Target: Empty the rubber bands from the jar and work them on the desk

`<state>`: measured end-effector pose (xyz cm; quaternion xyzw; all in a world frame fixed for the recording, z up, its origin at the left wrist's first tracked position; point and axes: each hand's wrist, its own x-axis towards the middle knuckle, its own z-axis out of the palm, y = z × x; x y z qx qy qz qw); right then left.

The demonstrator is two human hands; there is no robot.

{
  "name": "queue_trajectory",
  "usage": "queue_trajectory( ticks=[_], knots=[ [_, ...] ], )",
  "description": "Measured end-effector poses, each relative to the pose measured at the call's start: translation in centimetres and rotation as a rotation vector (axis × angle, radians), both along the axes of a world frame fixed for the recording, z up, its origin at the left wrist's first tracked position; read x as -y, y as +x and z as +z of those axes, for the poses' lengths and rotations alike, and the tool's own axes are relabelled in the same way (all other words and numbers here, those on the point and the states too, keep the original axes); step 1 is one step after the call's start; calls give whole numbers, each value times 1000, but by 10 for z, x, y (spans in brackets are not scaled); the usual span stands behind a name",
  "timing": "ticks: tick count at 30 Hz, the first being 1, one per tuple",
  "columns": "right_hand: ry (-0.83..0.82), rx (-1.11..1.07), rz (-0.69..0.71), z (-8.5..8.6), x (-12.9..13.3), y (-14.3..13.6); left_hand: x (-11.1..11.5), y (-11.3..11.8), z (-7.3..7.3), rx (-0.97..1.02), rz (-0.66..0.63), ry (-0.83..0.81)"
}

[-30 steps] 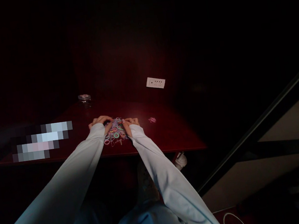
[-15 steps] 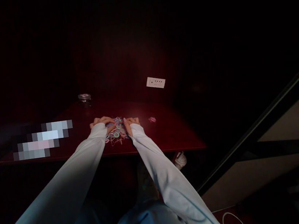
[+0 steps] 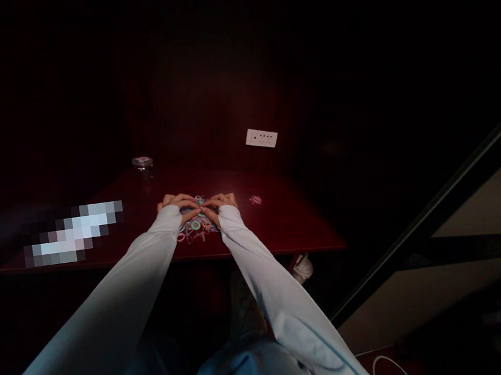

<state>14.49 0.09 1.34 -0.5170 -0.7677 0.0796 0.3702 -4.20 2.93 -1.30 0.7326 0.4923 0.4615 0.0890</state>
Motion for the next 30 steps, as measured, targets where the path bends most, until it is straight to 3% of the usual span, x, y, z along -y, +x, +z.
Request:
queue_trajectory(
  ticks=[12,22,30],
  knots=[
    [-37,-56,-60,-3,-6,-1,-1,0,1,-14,-11,-8],
    [4,-178,-205,-3,-2,2,-2,-2,0,27,-2,6],
    [-34,-224,-313,-6,-11,8,9,3,7,90,190,-29]
  ],
)
